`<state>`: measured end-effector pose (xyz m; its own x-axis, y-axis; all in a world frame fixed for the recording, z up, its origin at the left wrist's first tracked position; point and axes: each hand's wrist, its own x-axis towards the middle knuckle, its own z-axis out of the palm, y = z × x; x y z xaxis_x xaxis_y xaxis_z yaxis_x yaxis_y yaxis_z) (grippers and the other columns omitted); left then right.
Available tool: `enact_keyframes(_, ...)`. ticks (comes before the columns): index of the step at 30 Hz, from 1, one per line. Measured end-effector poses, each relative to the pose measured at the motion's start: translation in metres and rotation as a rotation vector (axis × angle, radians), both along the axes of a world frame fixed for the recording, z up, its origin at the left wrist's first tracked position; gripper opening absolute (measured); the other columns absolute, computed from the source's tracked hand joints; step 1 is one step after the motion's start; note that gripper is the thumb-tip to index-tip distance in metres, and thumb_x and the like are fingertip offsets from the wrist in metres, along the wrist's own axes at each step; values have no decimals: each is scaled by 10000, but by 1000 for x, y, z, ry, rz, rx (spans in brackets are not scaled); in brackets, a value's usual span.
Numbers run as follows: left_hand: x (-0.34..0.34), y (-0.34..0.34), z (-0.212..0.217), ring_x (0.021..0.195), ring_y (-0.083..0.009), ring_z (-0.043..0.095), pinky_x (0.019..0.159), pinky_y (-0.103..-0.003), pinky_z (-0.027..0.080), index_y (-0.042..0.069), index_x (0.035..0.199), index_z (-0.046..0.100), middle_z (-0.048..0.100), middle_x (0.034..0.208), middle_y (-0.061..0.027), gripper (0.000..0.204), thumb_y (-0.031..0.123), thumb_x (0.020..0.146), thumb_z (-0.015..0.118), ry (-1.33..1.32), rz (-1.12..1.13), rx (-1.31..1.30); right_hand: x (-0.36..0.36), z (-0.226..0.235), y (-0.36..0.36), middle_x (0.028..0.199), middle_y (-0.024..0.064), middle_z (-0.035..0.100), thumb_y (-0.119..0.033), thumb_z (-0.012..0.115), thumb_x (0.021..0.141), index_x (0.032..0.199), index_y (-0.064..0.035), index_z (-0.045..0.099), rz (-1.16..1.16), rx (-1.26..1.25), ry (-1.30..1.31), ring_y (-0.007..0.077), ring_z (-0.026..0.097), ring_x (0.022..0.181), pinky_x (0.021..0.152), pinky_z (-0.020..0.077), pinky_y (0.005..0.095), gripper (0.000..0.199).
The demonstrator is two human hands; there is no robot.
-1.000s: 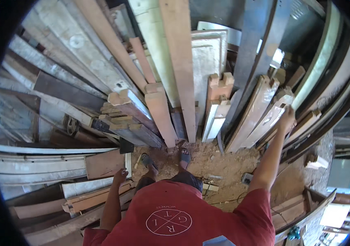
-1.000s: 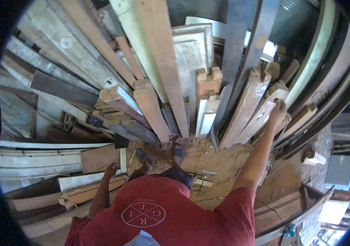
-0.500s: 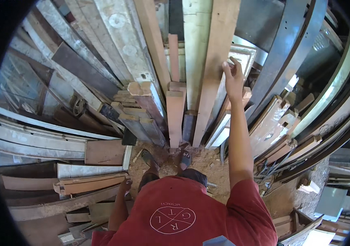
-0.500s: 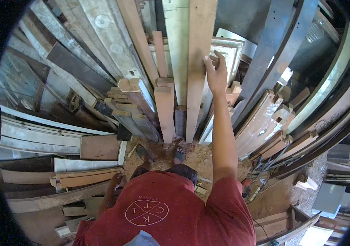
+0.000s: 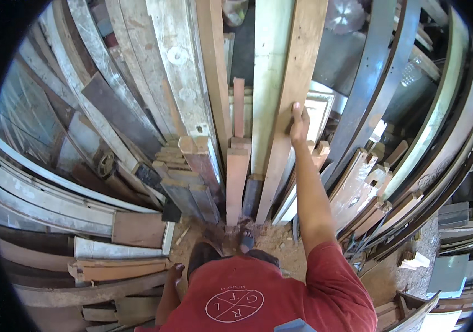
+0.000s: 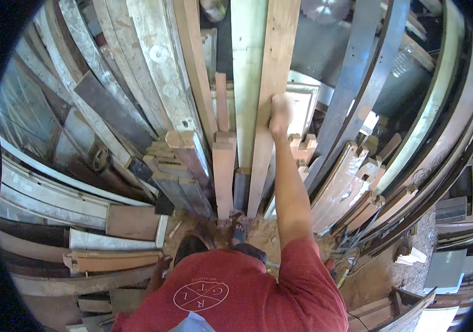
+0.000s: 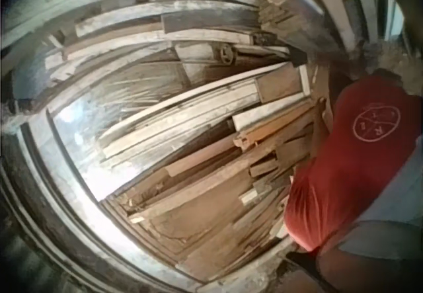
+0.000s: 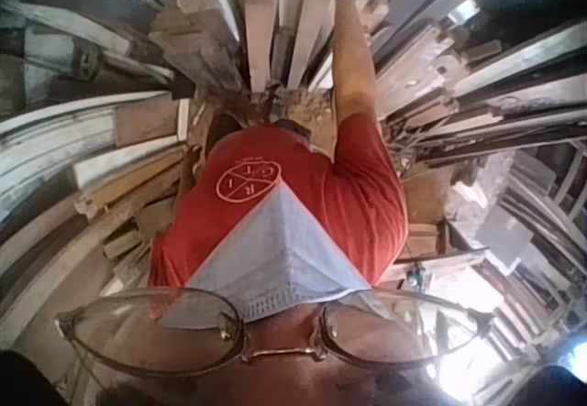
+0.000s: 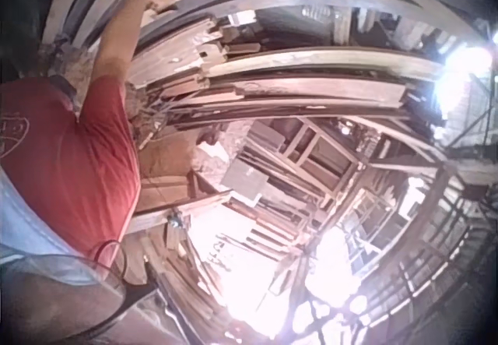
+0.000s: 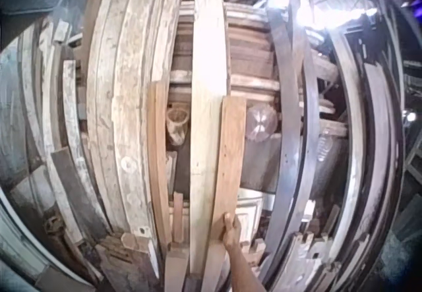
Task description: The person moves various wooden boards, panels, and planks one by one within a workshop area, then uses a tape measure to check the width of several flat wooden panels.
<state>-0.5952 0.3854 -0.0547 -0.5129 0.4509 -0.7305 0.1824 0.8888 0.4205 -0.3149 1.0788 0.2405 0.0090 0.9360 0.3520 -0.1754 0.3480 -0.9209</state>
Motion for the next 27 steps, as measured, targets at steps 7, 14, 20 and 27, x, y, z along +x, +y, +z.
enact_keyframes(7, -40, 19, -42, 1234, -344, 540, 1035, -411, 421, 76, 1371, 512, 555, 1334, -218, 613, 444, 889, 605, -80, -6, -146, 20, 6, -77, 758, 16, 491, -404, 476, 1000, 825, 38, 532, -382, 94, -110, 153, 444, 763, 711, 399, 296, 479)
enact_keyframes(14, -57, 90, -83, 1271, -353, 499, 1016, -421, 433, 68, 1377, 504, 509, 1400, -173, 669, 528, 895, 565, -167, -275, -98, 28, 33, -146, 979, 12, 512, -363, 497, 982, 1005, -71, 525, -221, -41, 187, 134, 500, 904, 817, 427, 331, 295)
enact_keyframes(20, -77, 61, -110, 1248, -326, 516, 1045, -411, 411, 103, 1289, 588, 509, 1407, -119, 505, 458, 957, 452, 143, -535, 46, -78, 163, -205, 1320, 159, 507, -643, 479, 926, 1372, 20, 426, -135, -291, 105, 272, 487, 1202, 1027, 371, 397, 801)
enact_keyframes(27, -59, 82, -34, 1187, -322, 563, 1004, -383, 446, 112, 1269, 597, 551, 1359, -116, 448, 409, 948, 496, -59, -42, 11, -187, 195, -245, 1339, 158, 485, -670, 448, 920, 1408, -51, 393, 8, -153, 172, 288, 473, 1215, 1030, 375, 445, 790)
